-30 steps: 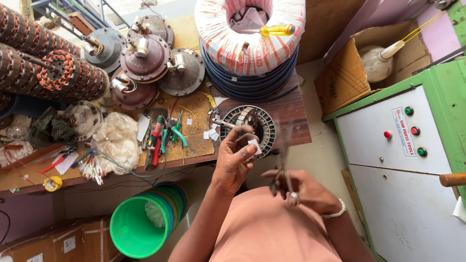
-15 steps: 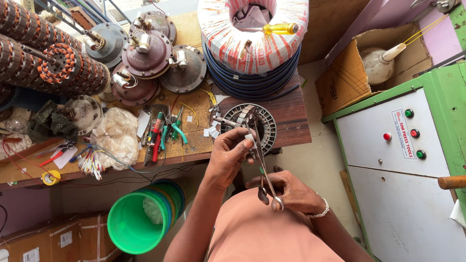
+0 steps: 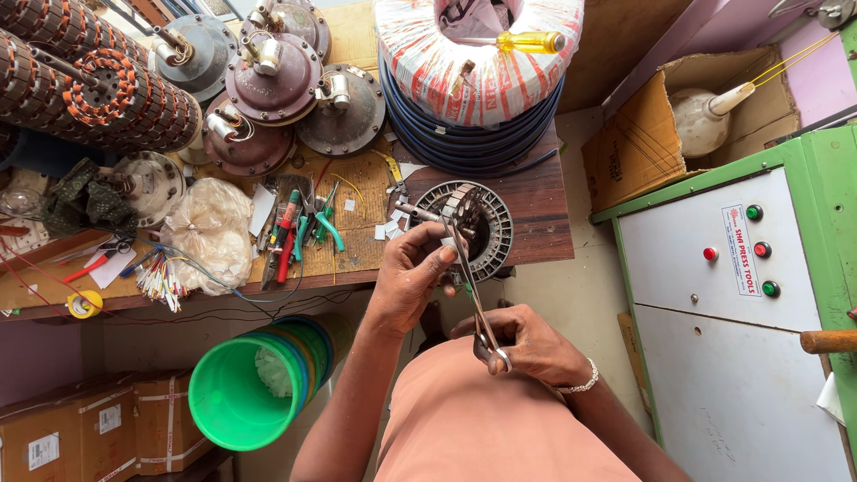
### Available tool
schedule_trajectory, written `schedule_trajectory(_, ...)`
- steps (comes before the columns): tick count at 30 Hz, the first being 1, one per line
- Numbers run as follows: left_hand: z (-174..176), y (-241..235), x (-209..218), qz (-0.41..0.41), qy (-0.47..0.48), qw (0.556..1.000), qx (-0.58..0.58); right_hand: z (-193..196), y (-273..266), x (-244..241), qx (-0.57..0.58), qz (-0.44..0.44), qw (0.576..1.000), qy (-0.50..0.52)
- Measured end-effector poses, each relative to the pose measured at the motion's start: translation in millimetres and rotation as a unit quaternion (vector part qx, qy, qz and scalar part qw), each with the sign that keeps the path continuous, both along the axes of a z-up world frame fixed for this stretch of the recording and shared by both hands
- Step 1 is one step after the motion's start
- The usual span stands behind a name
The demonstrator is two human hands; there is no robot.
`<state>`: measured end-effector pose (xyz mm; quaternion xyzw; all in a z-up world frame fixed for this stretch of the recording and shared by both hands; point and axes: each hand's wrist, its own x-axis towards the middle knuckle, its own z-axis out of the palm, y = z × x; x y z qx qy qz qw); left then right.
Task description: The person repeatedly picks up small white rectangular pieces from a workbench, uses shears to trim them, and places them into slots on a circular motor stator. The person continues this cycle of trimming and inserting throughout the clip.
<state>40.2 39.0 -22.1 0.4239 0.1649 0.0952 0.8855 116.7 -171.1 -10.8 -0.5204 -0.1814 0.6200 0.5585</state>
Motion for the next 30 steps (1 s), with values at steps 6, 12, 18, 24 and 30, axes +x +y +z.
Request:
schedule_trajectory(6, 7, 12, -5, -0.041, 0.009, 0.998, 0.053, -1, -2, 1, -0.028, 0.015, 0.999, 0.018)
schedule_trajectory(12, 15, 23, -7, -0.057, -0.018, 0.994, 0.095, -6, -5, -1, -0.010, 0.013, 1.000, 0.017)
schedule_trajectory(18, 15, 26, -13, -0.071, -0.037, 0.991, 0.104, -10, -9, -1, 0.020, 0.020, 0.999, 0.017)
schedule_trajectory(24, 12, 27, -17, -0.069, -0.044, 0.990, 0.117, -11, -10, -3, -0.021, 0.024, 0.999, -0.009)
schedule_trajectory(30, 0, 28, -18, -0.063, -0.045, 0.990, 0.117, -9, -12, -6, -0.020, 0.020, 0.999, -0.017)
